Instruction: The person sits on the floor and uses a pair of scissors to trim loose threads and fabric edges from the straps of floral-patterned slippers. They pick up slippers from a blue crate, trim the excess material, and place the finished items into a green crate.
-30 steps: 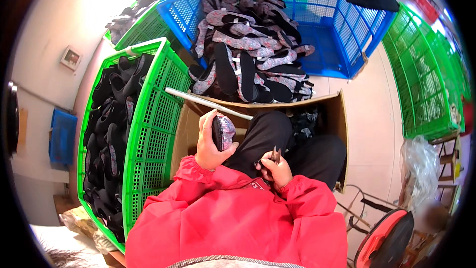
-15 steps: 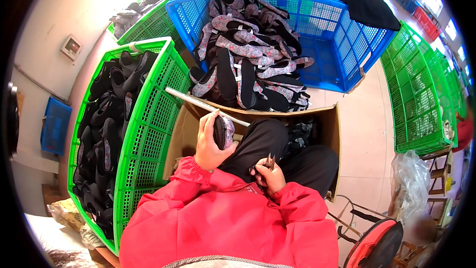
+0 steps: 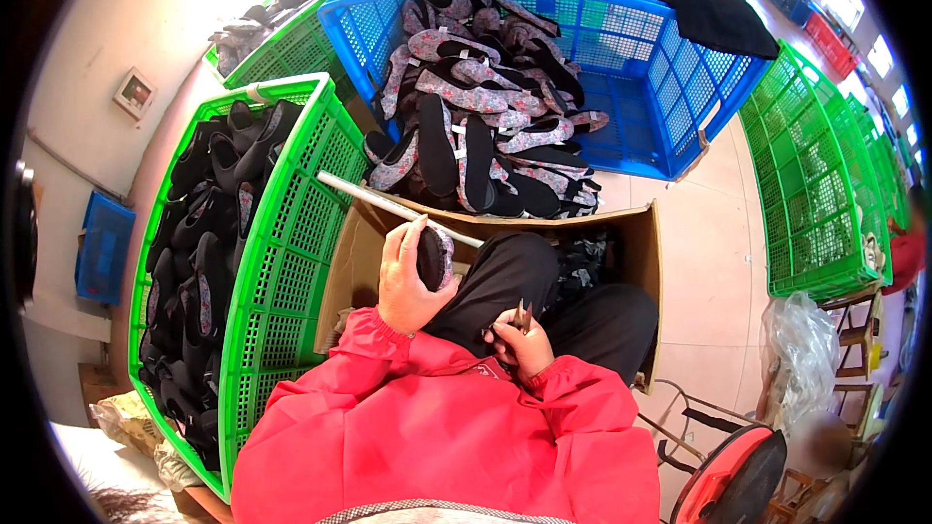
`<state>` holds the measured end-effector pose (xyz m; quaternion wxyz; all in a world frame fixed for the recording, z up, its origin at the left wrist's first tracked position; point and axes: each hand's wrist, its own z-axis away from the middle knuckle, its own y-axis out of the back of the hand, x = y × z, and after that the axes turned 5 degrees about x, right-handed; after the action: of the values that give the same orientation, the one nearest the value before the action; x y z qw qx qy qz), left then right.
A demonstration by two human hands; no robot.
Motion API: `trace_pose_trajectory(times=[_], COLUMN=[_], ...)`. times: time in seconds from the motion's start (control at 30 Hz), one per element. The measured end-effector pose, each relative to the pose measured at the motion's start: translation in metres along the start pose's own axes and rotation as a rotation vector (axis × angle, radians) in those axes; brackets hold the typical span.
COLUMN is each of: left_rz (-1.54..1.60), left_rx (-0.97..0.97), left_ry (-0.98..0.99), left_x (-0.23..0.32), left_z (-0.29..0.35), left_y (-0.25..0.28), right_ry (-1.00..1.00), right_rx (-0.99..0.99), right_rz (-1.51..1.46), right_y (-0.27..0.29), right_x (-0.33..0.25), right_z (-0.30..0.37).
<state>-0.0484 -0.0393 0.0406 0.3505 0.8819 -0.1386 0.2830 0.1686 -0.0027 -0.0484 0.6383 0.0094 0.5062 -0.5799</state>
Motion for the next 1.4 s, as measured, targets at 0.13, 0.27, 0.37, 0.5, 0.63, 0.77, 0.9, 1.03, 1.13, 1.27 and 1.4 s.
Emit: trace_pose_trajectory(times=[0.13, 0.27, 0.37, 0.5, 0.63, 0.77, 0.9, 1.03, 1.13, 1.27, 1.4], left_rz=[-0.019, -0.021, -0.025, -0.015, -0.014, -0.007, 0.203, 0.401, 0.563, 0.729, 0.753], left_rx=[-0.004, -0.003, 0.000, -0.002, 0.009, 0.061, 0.037, 0.070, 0.121, 0.180, 0.174], left_ry=[0.004, 0.003, 0.007, 0.010, 0.015, 0.083, 0.201, 0.309, 0.434, 0.503, 0.482], left_x=[0.001, 0.000, 0.000, 0.000, 0.000, 0.020, 0.048, 0.059, 0.065, 0.074, 0.075], left_z=[0.001, 0.001, 0.002, 0.003, 0.004, 0.003, -0.005, -0.008, -0.017, -0.026, -0.024], left_y=[0.000, -0.001, -0.001, -0.001, -0.005, -0.012, -0.029, -0.037, -0.040, -0.051, -0.060], right_ry=[0.000, 0.000, 0.000, 0.007, 0.001, 0.059, 0.388, 0.573, 0.579, 0.690, 0.746], right_rx=[-0.007, -0.001, 0.003, -0.008, 0.016, 0.095, 0.059, 0.189, 0.182, 0.188, 0.325], right_rz=[0.001, -0.012, -0.008, -0.005, 0.010, 0.113, 0.223, 0.389, 0.384, 0.450, 0.547], right_y=[0.001, 0.000, -0.001, 0.000, 0.000, -0.018, -0.015, -0.011, -0.017, -0.025, -0.021], right_x=[0.000, 0.001, 0.001, 0.003, 0.002, -0.001, 0.011, 0.006, 0.002, 0.003, 0.013], right_z=[-0.001, 0.000, 0.000, 0.000, -0.001, 0.004, -0.008, -0.009, -0.006, -0.003, -0.005])
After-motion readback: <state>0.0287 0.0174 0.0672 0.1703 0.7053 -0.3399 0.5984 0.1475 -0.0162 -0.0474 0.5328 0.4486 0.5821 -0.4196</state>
